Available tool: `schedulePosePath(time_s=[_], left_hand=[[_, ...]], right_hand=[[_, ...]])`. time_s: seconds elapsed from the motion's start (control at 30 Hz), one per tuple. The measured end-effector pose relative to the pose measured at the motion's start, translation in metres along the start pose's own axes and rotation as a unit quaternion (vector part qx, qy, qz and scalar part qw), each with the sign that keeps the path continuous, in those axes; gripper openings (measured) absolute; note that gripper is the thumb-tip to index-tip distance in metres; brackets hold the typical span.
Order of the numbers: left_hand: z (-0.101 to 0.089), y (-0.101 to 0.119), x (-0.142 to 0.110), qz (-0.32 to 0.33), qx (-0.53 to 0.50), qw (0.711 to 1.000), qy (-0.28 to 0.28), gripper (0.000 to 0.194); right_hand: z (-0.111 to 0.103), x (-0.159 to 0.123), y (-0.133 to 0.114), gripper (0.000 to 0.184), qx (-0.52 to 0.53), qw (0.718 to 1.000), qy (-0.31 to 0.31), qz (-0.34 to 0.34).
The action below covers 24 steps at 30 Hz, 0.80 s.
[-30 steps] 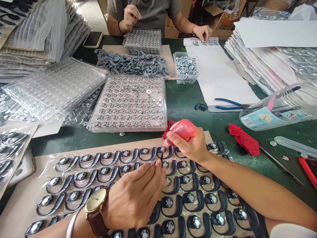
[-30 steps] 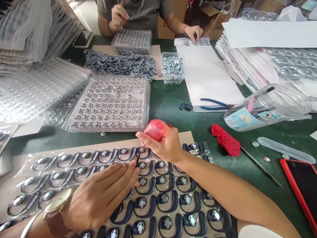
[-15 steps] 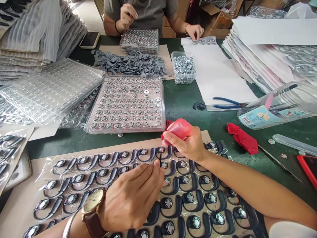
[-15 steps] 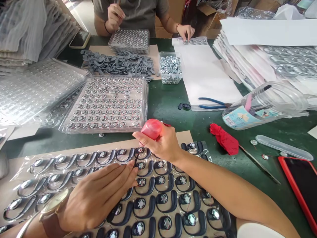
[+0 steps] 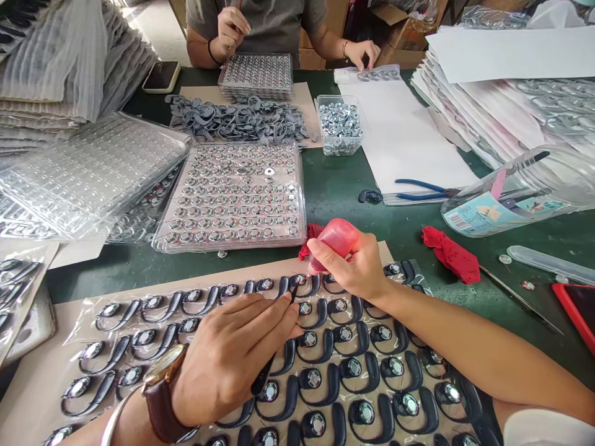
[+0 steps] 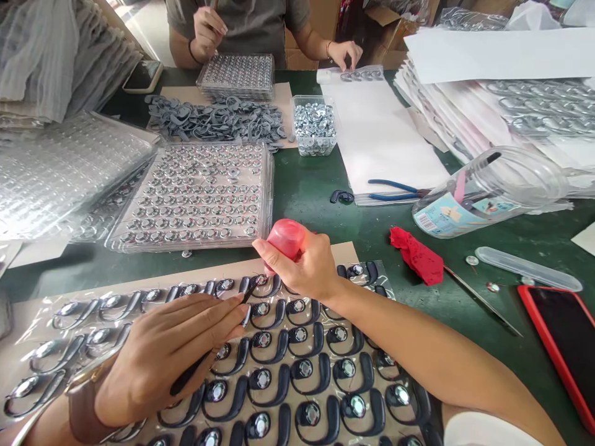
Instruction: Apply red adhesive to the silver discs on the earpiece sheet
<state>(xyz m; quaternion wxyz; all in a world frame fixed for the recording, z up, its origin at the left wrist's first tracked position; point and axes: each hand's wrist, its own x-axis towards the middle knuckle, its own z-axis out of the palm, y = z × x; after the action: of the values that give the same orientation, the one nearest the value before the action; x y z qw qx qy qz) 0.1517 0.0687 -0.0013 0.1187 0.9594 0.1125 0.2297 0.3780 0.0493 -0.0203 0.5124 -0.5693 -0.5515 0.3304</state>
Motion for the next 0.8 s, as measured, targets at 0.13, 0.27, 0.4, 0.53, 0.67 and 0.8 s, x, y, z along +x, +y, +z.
schedulePosePath(time_s=[0.13, 0.27, 0.4, 0.53, 0.67, 0.8], left_hand=[[-0.004, -0.002, 0.001, -0.012, -0.007, 1.000, 0.008, 0.029], [-0.009, -0.007, 0.008, -0.055, -0.061, 0.996, 0.026, 0.025], [-0.010, -0.013, 0.012, -0.091, -0.118, 0.987, 0.057, 0.024], [-0.008, -0.014, 0.010, -0.087, -0.123, 0.987, 0.058, 0.023], [-0.006, -0.012, 0.005, -0.050, -0.080, 0.994, 0.059, 0.025], [-0.003, -0.011, 0.005, -0.026, -0.052, 0.996, 0.061, 0.023]], right_hand=[[0.000, 0.000, 0.000, 0.028, 0.000, 1.000, -0.008, 0.004], [0.001, -0.001, 0.000, 0.024, 0.021, 1.000, -0.022, 0.003], [0.003, -0.003, 0.003, 0.020, 0.053, 0.998, -0.044, 0.008], [-0.003, 0.001, -0.005, 0.024, 0.082, 0.995, -0.050, 0.011], [-0.032, 0.011, -0.027, 0.028, 0.081, 0.979, -0.176, 0.059], [-0.068, 0.011, -0.042, 0.020, 0.062, 0.946, -0.310, 0.075]])
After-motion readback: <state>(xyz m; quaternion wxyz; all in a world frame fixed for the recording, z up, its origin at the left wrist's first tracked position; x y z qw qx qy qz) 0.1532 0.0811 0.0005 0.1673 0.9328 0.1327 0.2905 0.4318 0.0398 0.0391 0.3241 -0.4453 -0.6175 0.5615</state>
